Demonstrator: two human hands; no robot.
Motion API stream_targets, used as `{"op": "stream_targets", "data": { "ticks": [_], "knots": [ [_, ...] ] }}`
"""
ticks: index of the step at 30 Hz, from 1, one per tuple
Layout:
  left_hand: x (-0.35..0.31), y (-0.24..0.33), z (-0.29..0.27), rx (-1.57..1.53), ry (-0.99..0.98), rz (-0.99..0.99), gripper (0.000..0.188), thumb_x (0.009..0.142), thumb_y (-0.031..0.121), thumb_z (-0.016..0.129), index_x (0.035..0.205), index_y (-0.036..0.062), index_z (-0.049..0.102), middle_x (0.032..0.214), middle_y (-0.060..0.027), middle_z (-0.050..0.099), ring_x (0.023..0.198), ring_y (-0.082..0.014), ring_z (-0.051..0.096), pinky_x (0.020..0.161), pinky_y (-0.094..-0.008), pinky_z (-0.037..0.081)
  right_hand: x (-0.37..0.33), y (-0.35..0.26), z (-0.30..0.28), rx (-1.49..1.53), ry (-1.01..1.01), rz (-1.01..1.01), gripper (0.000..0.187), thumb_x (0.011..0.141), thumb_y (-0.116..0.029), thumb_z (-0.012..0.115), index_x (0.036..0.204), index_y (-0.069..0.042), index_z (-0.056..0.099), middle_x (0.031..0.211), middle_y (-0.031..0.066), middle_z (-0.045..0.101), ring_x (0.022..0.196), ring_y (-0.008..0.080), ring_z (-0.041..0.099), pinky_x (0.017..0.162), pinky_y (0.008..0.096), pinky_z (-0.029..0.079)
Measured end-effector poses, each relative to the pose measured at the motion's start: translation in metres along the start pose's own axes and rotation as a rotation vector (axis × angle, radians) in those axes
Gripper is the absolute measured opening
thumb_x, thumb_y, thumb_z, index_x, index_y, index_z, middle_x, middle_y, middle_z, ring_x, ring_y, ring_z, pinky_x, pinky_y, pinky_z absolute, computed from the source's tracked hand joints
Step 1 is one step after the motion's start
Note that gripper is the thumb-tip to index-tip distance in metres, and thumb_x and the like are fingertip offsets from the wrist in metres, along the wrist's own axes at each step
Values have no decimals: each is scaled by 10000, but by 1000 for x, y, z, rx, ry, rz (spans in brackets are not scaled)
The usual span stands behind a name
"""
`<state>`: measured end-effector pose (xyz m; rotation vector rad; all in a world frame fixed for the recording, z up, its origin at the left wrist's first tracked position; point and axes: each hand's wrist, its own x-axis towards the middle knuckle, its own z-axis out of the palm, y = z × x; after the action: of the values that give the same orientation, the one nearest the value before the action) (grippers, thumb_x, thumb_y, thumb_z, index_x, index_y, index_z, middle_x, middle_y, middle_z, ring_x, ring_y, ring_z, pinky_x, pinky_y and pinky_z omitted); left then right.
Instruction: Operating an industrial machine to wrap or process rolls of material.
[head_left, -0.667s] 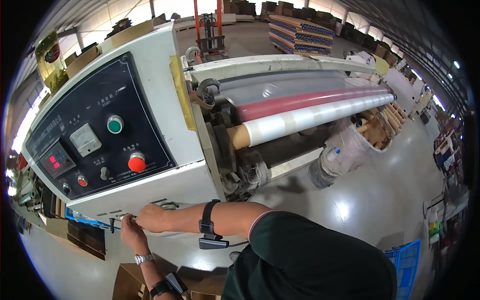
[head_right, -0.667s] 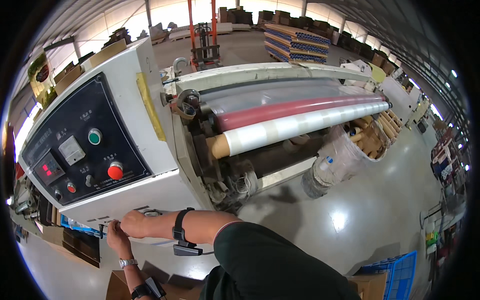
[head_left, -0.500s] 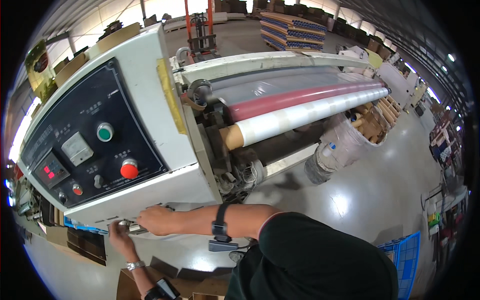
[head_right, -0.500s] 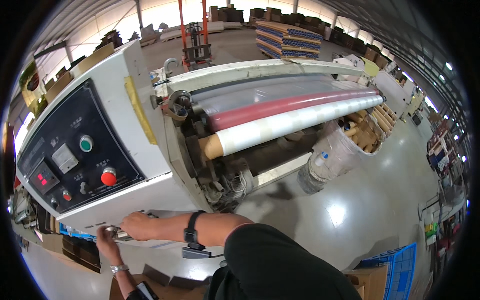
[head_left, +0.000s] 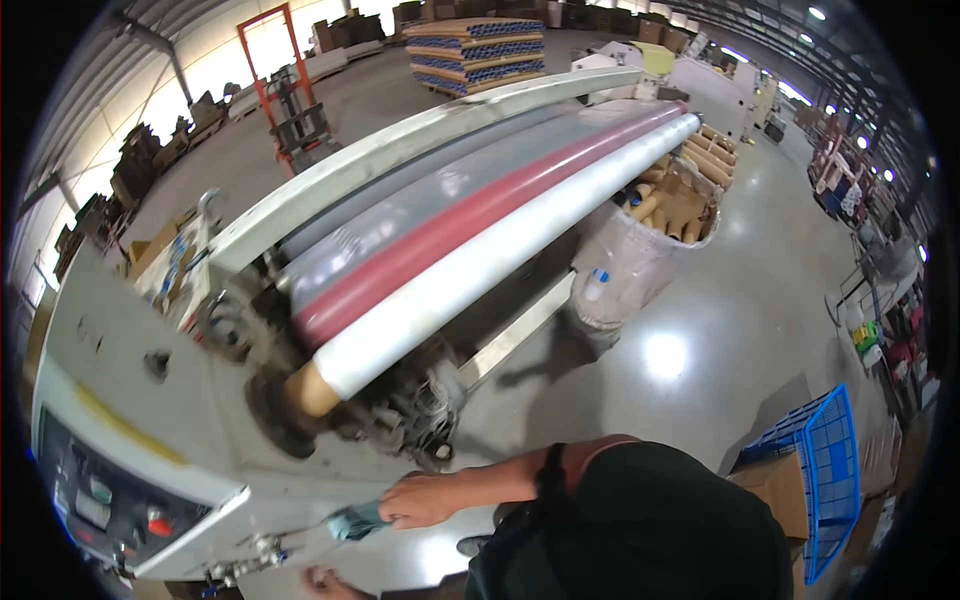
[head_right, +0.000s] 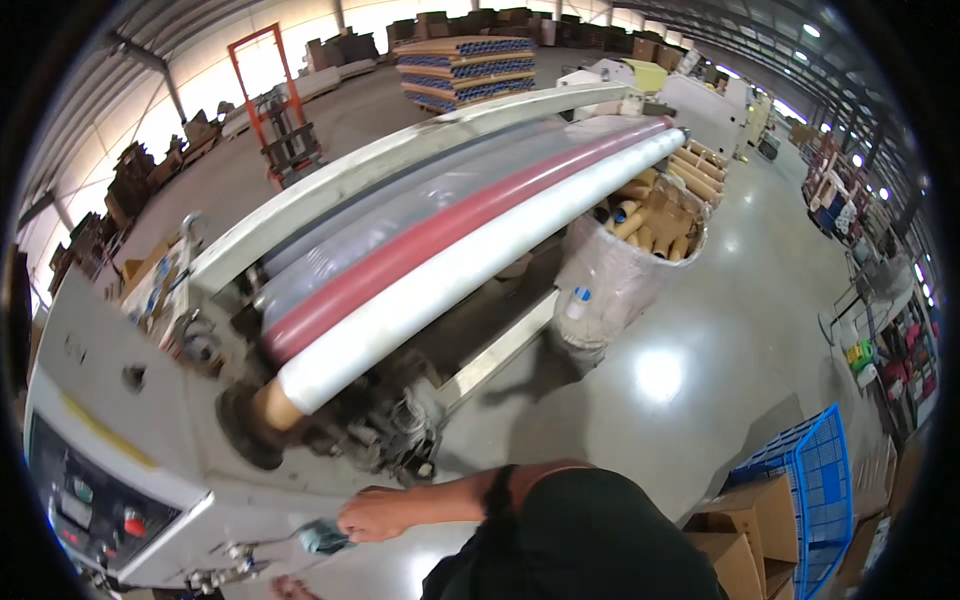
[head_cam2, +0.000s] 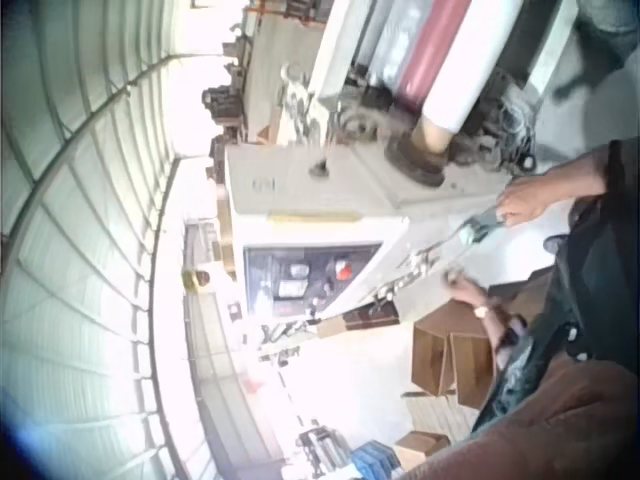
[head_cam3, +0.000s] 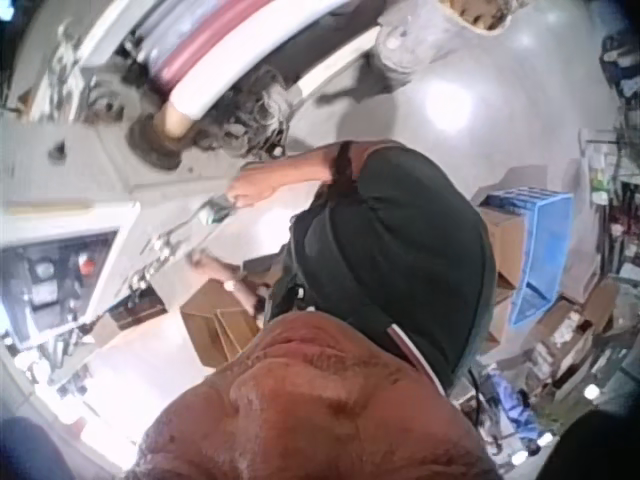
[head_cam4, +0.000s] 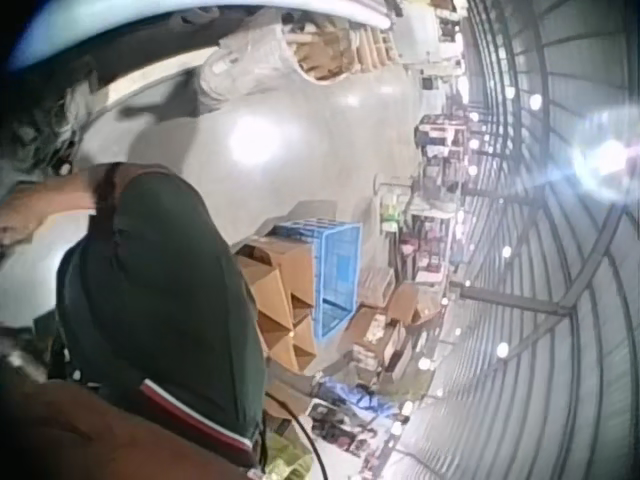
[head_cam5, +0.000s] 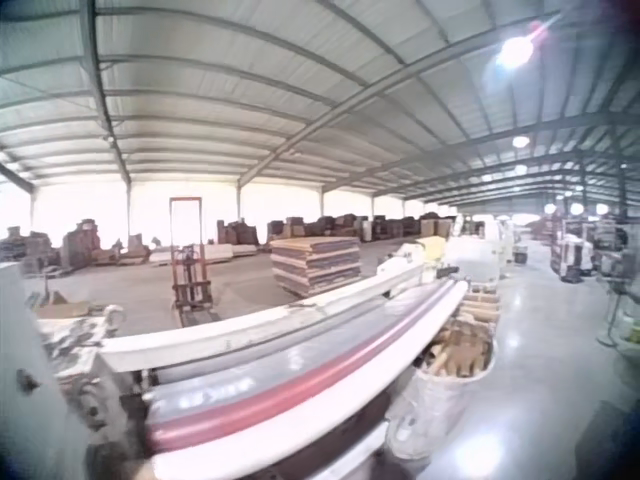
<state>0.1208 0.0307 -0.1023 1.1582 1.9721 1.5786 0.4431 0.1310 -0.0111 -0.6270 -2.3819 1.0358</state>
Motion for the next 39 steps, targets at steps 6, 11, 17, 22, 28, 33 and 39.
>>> {"op": "stream_targets", "data": {
  "ticks": [6,11,17,22,28,33,39],
  "knots": [
    [-69,224,229,353,-319,730,735,690,175,791,1327,53,445,1380,-202,420,1245,-374,418,1014,-469,355,-163,31,-148,-163,191,259,197,838,-186,580,976,-51,541,924,127,570,866,347,584,733,456,468],
    [-32,325,341,559,-363,959,1007,460,54,841,1363,72,397,1413,-213,368,1321,-408,328,1094,-531,252,-246,40,-259,-228,455,333,230,843,-197,596,1041,-82,570,929,104,573,858,308,597,718,424,485],
    [-23,341,386,736,-344,966,946,445,85,852,1304,75,455,1293,-182,466,1225,-360,426,1065,-519,269,-274,57,-392,-379,728,290,187,825,-123,632,981,-20,625,833,138,606,661,271,597,611,366,478],
    [2,381,382,659,-653,823,876,342,126,875,1154,65,551,1116,-133,578,1023,-329,536,926,-445,400,-250,141,-521,-228,1001,420,295,838,-251,664,1036,-35,632,867,141,675,719,203,649,662,324,504],
    [11,398,396,679,-753,735,835,321,123,871,1103,66,583,1088,-130,598,986,-332,553,877,-426,436,-206,262,-656,-116,1055,706,487,833,-352,655,1145,11,565,851,135,661,686,191,644,589,311,496],
    [17,395,414,740,-705,689,736,392,159,855,1077,63,606,1094,-134,610,1010,-346,556,942,-470,410,-163,310,-702,236,1131,734,405,867,-408,608,1040,-42,587,854,66,587,574,130,568,447,233,416],
    [10,396,392,833,-668,563,728,516,315,840,1152,59,597,1189,-133,598,1177,-341,511,1093,-512,254,-122,332,-704,572,924,580,143,920,-207,522,808,-123,494,656,-11,471,504,99,426,443,256,377]
  ]
}}
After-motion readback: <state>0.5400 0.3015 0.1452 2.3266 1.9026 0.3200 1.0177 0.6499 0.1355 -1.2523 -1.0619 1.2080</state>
